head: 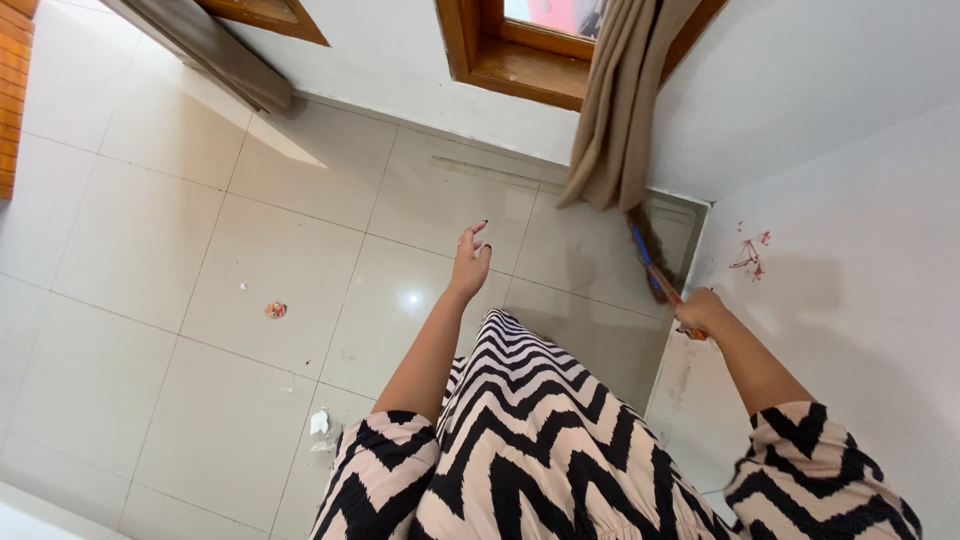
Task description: Sweeping various rooms of a house with a broom.
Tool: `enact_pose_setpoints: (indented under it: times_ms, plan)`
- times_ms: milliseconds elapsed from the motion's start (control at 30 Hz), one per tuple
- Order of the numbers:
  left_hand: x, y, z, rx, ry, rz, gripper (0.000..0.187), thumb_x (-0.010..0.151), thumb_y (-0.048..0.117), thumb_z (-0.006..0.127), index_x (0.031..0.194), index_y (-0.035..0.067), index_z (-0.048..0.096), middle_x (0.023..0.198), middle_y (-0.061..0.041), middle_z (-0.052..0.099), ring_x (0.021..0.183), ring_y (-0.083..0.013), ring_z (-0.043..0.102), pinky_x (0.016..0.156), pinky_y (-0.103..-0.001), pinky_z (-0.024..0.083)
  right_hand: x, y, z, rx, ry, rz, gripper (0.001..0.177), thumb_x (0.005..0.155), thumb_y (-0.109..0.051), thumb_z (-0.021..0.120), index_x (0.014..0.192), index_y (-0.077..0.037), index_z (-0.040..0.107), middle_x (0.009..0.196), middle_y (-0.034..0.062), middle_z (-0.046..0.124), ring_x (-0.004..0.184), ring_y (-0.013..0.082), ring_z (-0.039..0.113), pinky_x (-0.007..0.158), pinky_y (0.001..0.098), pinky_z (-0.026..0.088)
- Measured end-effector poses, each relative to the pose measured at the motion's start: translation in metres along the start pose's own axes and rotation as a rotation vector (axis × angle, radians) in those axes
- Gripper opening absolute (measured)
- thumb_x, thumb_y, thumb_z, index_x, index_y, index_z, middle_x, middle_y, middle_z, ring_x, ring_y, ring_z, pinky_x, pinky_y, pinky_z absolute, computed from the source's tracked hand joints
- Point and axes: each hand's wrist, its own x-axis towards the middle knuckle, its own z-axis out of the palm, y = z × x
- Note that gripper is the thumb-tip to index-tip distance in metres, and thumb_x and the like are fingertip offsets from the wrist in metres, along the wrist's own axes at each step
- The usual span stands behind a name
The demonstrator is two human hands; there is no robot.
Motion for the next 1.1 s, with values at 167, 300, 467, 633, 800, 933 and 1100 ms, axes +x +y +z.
enact_pose_setpoints:
  times_ms: [167, 300, 467, 633, 800, 933, 1100]
  plan:
    - [-0.02, -0.016, -0.017, 0.015, 0.069, 0.005, 0.051, 0.094, 0.004, 0.056, 0.143, 0.008, 0.047, 0.152, -0.015, 0.046, 0.127, -0.0365, 0.056, 0.101, -0.043, 0.05, -0.014, -0.102, 0.038, 0.018, -0.175, -0.1, 0.023, 0.08, -0.014, 0.077, 0.09, 0.007, 0.077, 0.08, 0.0176, 0.074, 0.068, 0.0251, 0.07, 0.062, 0.0398, 0.053]
    - [-0.031, -0.031, -0.036, 0.013, 0.141, -0.004, 0.051, 0.094, 0.005, 0.056, 0.143, 0.009, 0.046, 0.151, -0.015, 0.046, 0.125, -0.0335, 0.056, 0.1, -0.041, 0.051, -0.015, -0.222, 0.101, 0.542, -0.488, -0.251, 0.008, 0.082, -0.001, 0.073, 0.082, 0.007, 0.072, 0.067, 0.0123, 0.064, 0.051, 0.0171, 0.059, 0.041, 0.0303, 0.042]
    - [-0.046, -0.031, -0.069, -0.026, 0.209, -0.166, 0.055, 0.096, 0.005, 0.053, 0.15, 0.011, 0.048, 0.136, -0.025, 0.054, 0.108, -0.0415, 0.059, 0.09, -0.045, 0.049, -0.001, -0.29, 0.138, 0.825, -0.669, -0.232, 0.021, 0.088, -0.003, 0.07, 0.108, 0.003, 0.074, 0.071, 0.01, 0.065, 0.048, 0.0111, 0.053, 0.04, 0.0257, 0.04]
    - [-0.073, -0.036, -0.099, 0.05, 0.341, -0.074, 0.052, 0.093, 0.006, 0.056, 0.145, 0.01, 0.047, 0.147, -0.014, 0.049, 0.119, -0.0307, 0.059, 0.095, -0.039, 0.051, -0.043, -0.27, 0.061, 0.661, -0.527, -0.31, 0.025, 0.092, -0.006, 0.069, 0.116, -0.002, 0.071, 0.075, 0.0096, 0.067, 0.05, 0.0104, 0.054, 0.041, 0.0254, 0.041]
    - [-0.087, -0.045, -0.119, -0.076, 0.388, -0.162, 0.051, 0.095, 0.005, 0.051, 0.146, 0.01, 0.046, 0.152, -0.013, 0.045, 0.125, -0.0311, 0.058, 0.099, -0.039, 0.051, -0.041, -0.204, 0.001, 0.457, -0.404, -0.2, 0.025, 0.096, -0.007, 0.061, 0.119, 0.004, 0.059, 0.073, 0.0115, 0.058, 0.051, 0.0134, 0.048, 0.043, 0.0301, 0.04]
    - [-0.069, -0.065, -0.14, -0.097, 0.409, -0.17, 0.05, 0.095, 0.004, 0.052, 0.144, 0.009, 0.047, 0.152, -0.013, 0.048, 0.125, -0.0317, 0.06, 0.102, -0.038, 0.051, -0.043, -0.222, -0.02, 0.416, -0.354, -0.05, 0.02, 0.095, -0.002, 0.062, 0.114, 0.002, 0.057, 0.078, 0.0146, 0.059, 0.055, 0.0151, 0.051, 0.046, 0.0306, 0.043]
    - [-0.036, -0.096, -0.185, -0.074, 0.392, -0.046, 0.049, 0.095, 0.003, 0.051, 0.144, 0.007, 0.048, 0.152, -0.015, 0.048, 0.133, -0.0342, 0.055, 0.107, -0.04, 0.049, 0.023, -0.339, 0.034, 0.779, -0.604, -0.195, 0.018, 0.095, -0.006, 0.065, 0.095, 0.01, 0.058, 0.075, 0.0142, 0.054, 0.053, 0.0144, 0.051, 0.042, 0.0272, 0.038]
